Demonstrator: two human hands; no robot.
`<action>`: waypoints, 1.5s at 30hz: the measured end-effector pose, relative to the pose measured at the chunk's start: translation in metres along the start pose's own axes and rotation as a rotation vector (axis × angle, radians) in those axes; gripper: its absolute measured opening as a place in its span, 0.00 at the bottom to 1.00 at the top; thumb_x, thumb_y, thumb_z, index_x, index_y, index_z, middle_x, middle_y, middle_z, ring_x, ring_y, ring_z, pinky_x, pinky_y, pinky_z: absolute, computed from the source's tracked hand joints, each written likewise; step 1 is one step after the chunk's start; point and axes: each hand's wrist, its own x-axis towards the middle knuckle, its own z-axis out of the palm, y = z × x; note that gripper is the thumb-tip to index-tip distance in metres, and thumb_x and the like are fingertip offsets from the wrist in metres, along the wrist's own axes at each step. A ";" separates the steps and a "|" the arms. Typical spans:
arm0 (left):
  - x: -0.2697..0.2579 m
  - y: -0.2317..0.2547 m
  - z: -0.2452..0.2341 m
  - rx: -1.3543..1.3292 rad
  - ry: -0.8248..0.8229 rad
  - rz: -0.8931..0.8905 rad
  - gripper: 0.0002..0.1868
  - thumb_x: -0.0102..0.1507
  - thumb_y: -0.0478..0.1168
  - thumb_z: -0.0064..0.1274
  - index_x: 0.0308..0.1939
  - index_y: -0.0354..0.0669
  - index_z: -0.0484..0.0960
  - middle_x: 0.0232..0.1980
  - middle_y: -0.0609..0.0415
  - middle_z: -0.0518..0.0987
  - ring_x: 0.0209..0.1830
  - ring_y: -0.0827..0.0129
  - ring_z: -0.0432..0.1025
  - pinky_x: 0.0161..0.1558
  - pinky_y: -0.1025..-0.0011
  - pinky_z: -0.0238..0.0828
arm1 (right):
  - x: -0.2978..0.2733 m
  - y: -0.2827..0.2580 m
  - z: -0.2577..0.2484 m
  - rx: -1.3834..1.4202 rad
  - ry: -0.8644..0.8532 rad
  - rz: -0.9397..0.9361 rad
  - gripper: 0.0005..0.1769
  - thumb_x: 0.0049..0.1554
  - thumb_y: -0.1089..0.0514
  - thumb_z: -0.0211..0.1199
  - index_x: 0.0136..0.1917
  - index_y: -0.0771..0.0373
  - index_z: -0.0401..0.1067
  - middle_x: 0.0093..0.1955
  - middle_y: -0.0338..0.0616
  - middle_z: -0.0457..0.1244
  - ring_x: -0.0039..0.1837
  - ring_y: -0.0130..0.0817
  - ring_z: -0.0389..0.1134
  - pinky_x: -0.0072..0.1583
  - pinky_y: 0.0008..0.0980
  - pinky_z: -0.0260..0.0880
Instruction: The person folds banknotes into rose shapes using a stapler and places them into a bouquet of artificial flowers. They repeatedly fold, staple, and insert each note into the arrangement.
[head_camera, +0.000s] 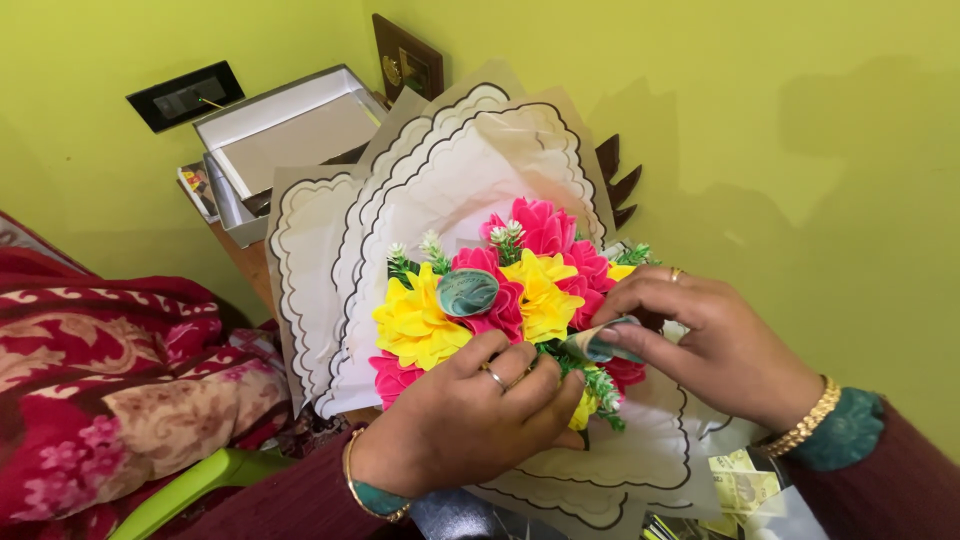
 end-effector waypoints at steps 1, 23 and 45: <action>0.000 0.000 0.000 0.003 -0.002 0.001 0.25 0.66 0.59 0.53 0.56 0.44 0.80 0.45 0.58 0.76 0.45 0.67 0.70 0.54 0.67 0.69 | 0.000 -0.001 0.002 -0.005 0.019 0.022 0.08 0.52 0.62 0.68 0.47 0.60 0.80 0.43 0.38 0.72 0.47 0.34 0.70 0.49 0.33 0.74; 0.002 0.009 0.004 -0.135 0.059 -0.062 0.17 0.67 0.49 0.58 0.51 0.40 0.81 0.49 0.54 0.77 0.48 0.63 0.72 0.53 0.63 0.71 | 0.004 -0.010 -0.006 -0.092 0.111 0.007 0.08 0.53 0.61 0.69 0.49 0.58 0.80 0.44 0.39 0.72 0.45 0.31 0.74 0.47 0.30 0.74; 0.026 0.132 -0.004 -0.451 0.216 0.107 0.08 0.74 0.43 0.58 0.50 0.42 0.80 0.53 0.55 0.75 0.57 0.65 0.70 0.60 0.66 0.70 | -0.209 0.102 0.061 0.624 0.845 0.338 0.05 0.64 0.69 0.60 0.55 0.70 0.72 0.47 0.49 0.68 0.42 0.30 0.67 0.47 0.29 0.70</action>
